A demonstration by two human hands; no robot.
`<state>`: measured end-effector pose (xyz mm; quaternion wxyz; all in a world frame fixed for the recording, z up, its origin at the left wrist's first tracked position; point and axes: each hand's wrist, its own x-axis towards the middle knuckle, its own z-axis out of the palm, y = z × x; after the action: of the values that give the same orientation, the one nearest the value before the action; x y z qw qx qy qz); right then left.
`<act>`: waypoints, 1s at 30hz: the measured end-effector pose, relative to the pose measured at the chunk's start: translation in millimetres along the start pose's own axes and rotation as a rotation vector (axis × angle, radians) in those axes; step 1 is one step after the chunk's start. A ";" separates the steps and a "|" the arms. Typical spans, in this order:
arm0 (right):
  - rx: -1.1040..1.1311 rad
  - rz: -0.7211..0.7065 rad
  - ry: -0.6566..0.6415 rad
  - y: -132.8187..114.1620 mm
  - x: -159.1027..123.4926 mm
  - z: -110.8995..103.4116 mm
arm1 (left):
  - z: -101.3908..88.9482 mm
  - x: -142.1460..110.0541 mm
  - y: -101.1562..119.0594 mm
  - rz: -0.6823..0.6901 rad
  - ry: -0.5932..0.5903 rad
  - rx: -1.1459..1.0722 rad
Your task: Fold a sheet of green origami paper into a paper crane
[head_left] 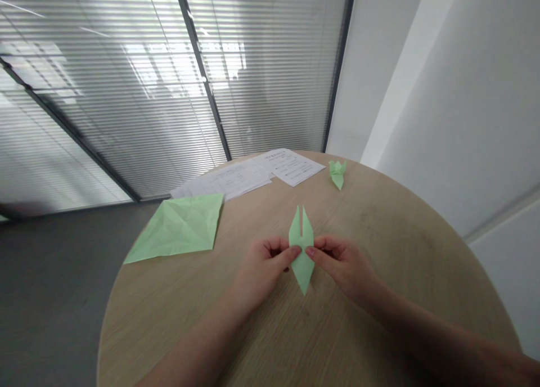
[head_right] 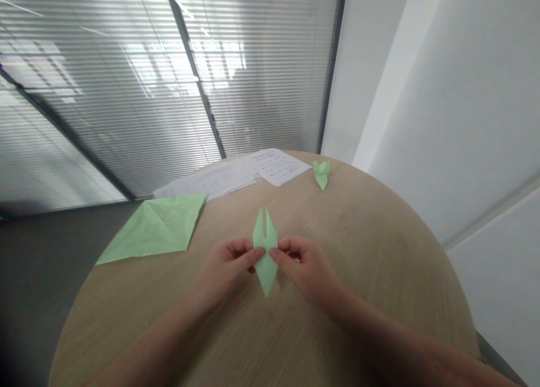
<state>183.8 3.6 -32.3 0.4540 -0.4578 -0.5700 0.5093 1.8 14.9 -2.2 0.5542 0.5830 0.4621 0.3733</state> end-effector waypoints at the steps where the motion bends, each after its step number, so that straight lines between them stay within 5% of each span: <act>1: 0.006 0.001 -0.014 -0.7 -0.2 0.0 | 0.0 -1.3 1.5 0.006 0.008 0.002; 16: -0.022 0.011 0.040 -4.1 -1.4 -1.9 | -4.0 0.8 -4.0 -0.021 0.010 0.021; 23: 0.036 0.048 -0.071 -5.2 0.2 -1.6 | -4.2 1.8 -1.4 0.000 0.058 0.065; 30: 0.047 0.079 -0.042 0.5 2.5 -4.7 | -2.5 3.5 -6.4 0.000 0.030 0.060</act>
<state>188.0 6.9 -32.4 0.4320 -0.4583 -0.5488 0.5496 -0.3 18.7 -8.5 0.5295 0.5937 0.4813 0.3681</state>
